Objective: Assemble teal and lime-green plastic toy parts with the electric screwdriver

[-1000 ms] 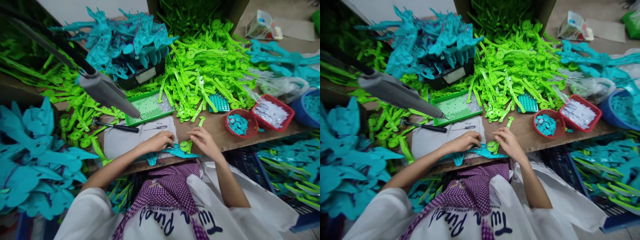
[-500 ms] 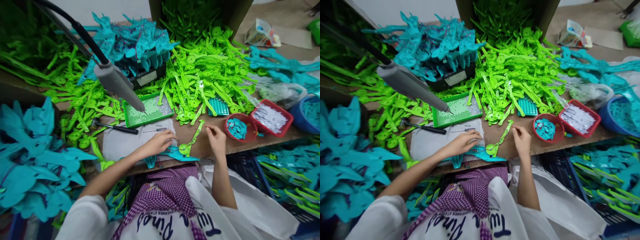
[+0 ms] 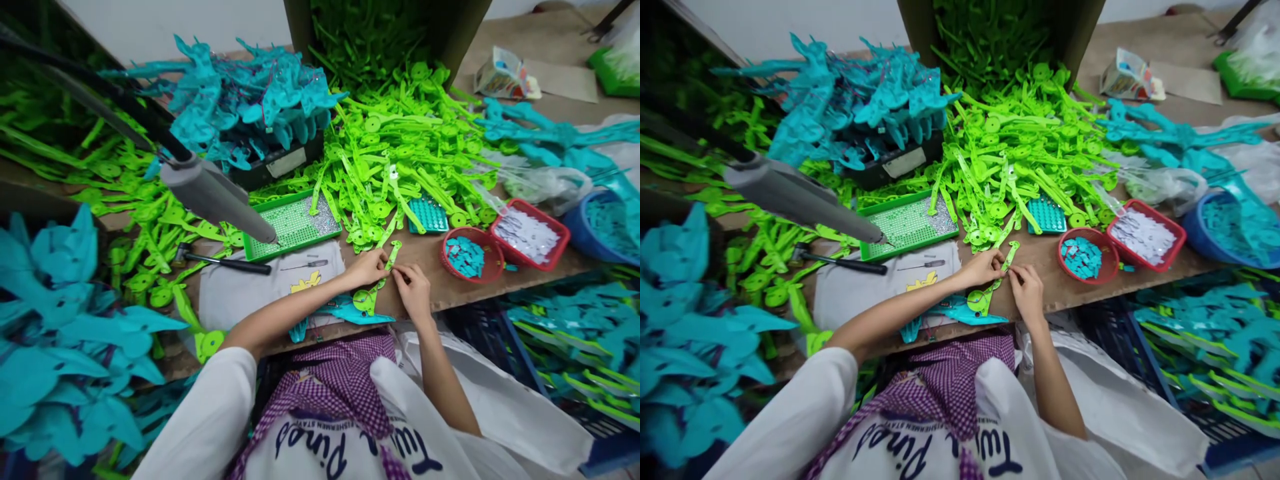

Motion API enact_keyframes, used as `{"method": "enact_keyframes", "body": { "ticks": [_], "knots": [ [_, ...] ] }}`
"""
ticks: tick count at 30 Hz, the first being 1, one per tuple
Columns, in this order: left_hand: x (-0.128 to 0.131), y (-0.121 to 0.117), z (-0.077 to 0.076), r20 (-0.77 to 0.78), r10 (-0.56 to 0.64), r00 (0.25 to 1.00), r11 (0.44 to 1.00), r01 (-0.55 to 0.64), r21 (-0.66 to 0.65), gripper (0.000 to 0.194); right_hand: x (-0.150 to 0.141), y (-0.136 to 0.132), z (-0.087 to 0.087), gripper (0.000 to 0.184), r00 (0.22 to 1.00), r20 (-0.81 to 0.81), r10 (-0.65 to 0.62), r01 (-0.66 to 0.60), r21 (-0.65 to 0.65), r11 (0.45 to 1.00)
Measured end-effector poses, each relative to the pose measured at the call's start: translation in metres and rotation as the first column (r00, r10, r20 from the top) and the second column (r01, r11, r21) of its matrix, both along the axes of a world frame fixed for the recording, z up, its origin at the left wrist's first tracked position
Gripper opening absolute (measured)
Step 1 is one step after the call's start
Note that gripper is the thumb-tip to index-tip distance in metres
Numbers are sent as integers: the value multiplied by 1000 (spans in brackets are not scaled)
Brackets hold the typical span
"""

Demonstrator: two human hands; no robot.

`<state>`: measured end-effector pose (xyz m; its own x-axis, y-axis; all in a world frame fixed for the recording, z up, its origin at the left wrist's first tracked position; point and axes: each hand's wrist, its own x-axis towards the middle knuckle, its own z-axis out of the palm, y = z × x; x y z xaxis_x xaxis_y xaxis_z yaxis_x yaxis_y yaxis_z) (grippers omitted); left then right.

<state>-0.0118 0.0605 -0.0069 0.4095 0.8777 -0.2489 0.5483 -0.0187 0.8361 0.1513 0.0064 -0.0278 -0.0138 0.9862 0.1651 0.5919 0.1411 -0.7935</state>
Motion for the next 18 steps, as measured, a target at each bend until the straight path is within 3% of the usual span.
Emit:
{"method": "enact_keyframes", "body": {
  "ticks": [5,8,10,13,15,18],
  "knots": [
    [2,-3,1,-10,48,999,999,-48,15,26,8,3,6,28,995,24,92,-91,-55,994],
    [1,-3,1,0,56,998,998,-56,19,26,12,10,29,29,992,15,123,-122,-59,991],
    [0,-3,0,12,59,998,998,-59,19,26,13,25,51,29,996,16,85,-85,23,996],
    [-1,-2,-3,28,60,998,998,-60,15,26,28,75,79,25,996,71,46,-57,169,984],
    [-1,-2,-6,38,59,998,998,-60,15,25,53,122,89,18,990,142,-12,-14,185,983],
    [-1,-2,-8,54,59,997,998,-60,14,26,107,187,90,13,919,212,-332,315,111,943]
  ]
}}
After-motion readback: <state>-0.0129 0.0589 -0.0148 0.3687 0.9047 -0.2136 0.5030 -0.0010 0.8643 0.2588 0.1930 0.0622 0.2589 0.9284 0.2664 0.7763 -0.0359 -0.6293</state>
